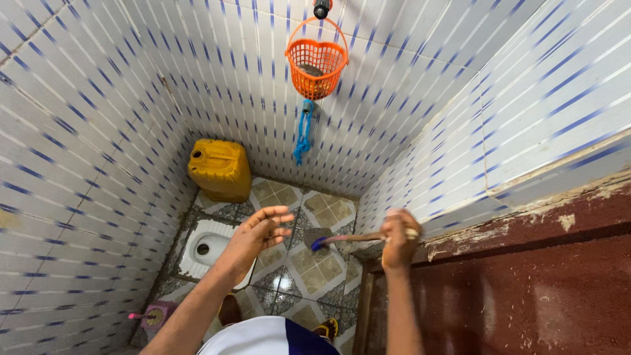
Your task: The person scrubs the tiled floor and the area around a squat toilet using a long-handled brush, then picks up and moves a yellow jerrycan.
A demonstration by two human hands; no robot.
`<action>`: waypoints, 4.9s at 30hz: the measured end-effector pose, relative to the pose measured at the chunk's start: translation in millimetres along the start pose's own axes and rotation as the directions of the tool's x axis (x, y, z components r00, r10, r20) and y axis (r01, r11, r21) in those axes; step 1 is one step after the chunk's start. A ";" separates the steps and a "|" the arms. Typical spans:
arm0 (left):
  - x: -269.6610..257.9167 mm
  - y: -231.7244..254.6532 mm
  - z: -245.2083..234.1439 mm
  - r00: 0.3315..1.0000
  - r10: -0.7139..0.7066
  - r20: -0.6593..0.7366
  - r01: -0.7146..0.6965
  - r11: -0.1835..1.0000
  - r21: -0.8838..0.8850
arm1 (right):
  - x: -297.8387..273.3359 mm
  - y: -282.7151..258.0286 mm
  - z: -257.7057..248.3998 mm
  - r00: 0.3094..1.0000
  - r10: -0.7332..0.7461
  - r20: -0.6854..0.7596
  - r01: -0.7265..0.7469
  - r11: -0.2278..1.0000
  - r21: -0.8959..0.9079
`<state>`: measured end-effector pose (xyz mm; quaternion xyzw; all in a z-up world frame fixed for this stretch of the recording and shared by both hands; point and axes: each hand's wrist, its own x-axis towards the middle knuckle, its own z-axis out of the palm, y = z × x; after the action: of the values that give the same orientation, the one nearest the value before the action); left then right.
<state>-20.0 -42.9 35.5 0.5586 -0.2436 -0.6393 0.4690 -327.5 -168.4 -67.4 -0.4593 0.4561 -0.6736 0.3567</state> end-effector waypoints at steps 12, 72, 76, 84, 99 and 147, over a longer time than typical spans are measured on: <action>8.8 4.8 11.9 0.999 0.018 0.047 -0.017 0.999 -0.032 | 1.9 -39.8 25.9 0.937 0.071 -0.342 -0.089 0.995 -0.038; 14.7 2.5 -8.1 0.996 -0.018 0.083 0.021 0.999 -0.038 | -1.1 -27.9 57.5 0.644 0.401 0.651 -0.391 0.904 -0.171; 15.9 4.1 -10.1 0.998 -0.017 0.060 0.018 1.000 -0.017 | 0.7 -37.4 67.9 0.925 0.156 0.347 -0.190 0.980 0.064; 13.5 3.7 -10.3 0.999 -0.041 0.034 0.042 0.999 -0.025 | -16.8 10.9 64.9 0.855 0.004 0.519 -0.177 0.943 0.283; 13.3 -1.3 -20.3 0.999 0.009 0.031 -0.007 0.998 -0.062 | -7.9 -23.0 94.8 0.694 0.093 0.714 -0.317 0.930 0.187; 14.3 1.6 -4.1 0.999 0.014 0.051 -0.014 1.000 -0.010 | 22.8 -21.6 30.6 0.936 -0.012 0.352 0.123 0.948 -0.294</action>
<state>-14.7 -55.1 28.9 0.5382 -0.2563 -0.6512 0.4697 -307.3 -190.5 -35.4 -0.6364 0.4705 -0.5142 0.3306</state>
